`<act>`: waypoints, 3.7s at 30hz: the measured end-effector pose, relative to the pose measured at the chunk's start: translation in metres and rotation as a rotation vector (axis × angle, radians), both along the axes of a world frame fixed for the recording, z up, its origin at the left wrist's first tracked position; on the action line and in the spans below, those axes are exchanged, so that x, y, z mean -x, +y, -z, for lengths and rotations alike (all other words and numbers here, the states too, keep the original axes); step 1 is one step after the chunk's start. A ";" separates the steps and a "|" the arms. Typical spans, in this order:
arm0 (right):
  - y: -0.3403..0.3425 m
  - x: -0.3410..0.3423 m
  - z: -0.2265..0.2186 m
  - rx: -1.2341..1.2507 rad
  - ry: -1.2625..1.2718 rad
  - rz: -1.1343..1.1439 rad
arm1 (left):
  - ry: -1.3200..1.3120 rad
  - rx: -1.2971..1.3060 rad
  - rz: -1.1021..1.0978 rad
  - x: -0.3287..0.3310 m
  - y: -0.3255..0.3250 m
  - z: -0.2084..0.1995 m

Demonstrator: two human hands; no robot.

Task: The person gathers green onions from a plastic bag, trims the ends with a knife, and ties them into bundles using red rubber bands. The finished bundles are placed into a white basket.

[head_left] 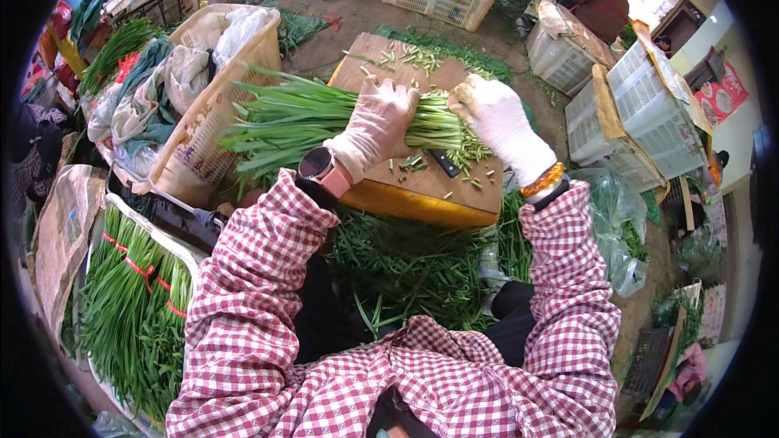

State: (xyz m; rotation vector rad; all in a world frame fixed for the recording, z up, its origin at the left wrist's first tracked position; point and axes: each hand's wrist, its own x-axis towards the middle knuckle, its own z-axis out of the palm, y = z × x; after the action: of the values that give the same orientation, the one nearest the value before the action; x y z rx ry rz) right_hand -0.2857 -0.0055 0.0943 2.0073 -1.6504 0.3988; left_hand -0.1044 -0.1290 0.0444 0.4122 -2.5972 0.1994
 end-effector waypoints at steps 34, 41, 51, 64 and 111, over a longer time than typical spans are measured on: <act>0.014 -0.034 -0.086 -0.267 -1.030 -0.194 | 0.254 -0.510 0.435 -0.051 0.018 -0.050; 0.027 -0.054 -0.097 0.090 -0.544 -0.109 | 0.293 -1.009 0.710 -0.047 0.021 -0.047; 0.039 -0.053 -0.116 -0.302 -0.547 0.190 | 0.282 -0.612 0.237 -0.027 0.042 -0.034; 0.026 -0.049 -0.092 -0.477 -0.813 0.142 | 0.322 -0.440 0.166 -0.019 0.049 -0.023; 0.034 -0.059 -0.043 -0.111 -0.317 0.458 | 0.147 -0.464 -0.160 -0.002 0.040 -0.016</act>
State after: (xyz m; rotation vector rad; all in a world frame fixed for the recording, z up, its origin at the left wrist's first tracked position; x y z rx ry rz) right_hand -0.2265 0.0283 0.1376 1.6253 -2.3023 0.4782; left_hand -0.1021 -0.0892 0.0605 0.7667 -2.4497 -0.3748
